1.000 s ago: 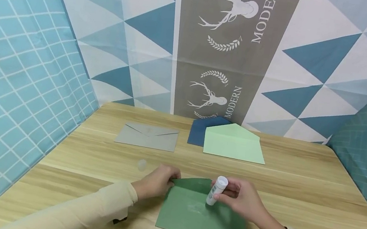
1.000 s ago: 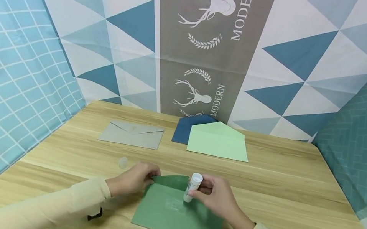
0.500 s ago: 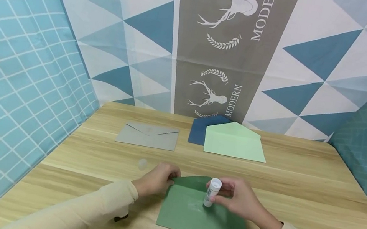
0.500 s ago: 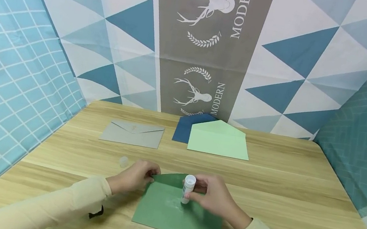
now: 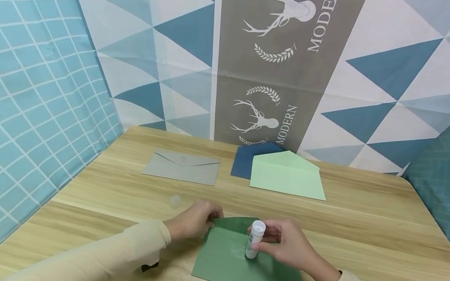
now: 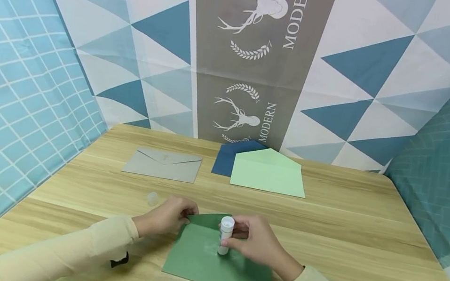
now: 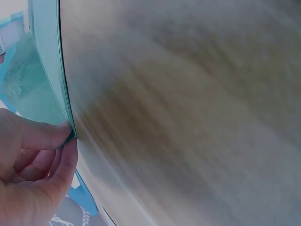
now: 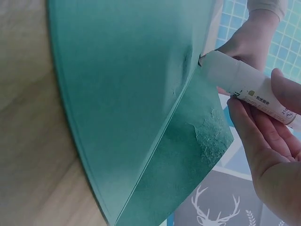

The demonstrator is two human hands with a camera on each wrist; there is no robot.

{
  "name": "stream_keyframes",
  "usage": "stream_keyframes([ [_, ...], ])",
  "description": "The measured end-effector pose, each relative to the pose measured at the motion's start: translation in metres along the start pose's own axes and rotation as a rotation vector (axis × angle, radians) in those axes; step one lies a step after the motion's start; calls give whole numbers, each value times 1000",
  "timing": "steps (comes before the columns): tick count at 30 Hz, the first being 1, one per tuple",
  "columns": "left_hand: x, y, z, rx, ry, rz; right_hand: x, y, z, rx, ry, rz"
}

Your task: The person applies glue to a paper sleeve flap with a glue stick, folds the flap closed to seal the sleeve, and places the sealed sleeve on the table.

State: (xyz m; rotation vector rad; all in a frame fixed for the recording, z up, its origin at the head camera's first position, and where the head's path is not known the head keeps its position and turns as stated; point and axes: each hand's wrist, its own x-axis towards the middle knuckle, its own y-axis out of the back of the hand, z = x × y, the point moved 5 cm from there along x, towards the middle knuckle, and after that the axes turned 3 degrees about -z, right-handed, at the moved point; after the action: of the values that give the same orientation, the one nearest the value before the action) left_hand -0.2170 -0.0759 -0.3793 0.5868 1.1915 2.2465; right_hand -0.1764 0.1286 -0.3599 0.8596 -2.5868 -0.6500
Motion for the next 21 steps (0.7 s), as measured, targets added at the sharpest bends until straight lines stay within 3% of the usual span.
stream_keyframes([
  [11, 2, -2, -2, -12, -18, -21, 1, 3, 1, -28, -8, -2],
  [21, 4, -1, -3, -26, -19, -40, 9, -11, 2, -66, -11, -30],
])
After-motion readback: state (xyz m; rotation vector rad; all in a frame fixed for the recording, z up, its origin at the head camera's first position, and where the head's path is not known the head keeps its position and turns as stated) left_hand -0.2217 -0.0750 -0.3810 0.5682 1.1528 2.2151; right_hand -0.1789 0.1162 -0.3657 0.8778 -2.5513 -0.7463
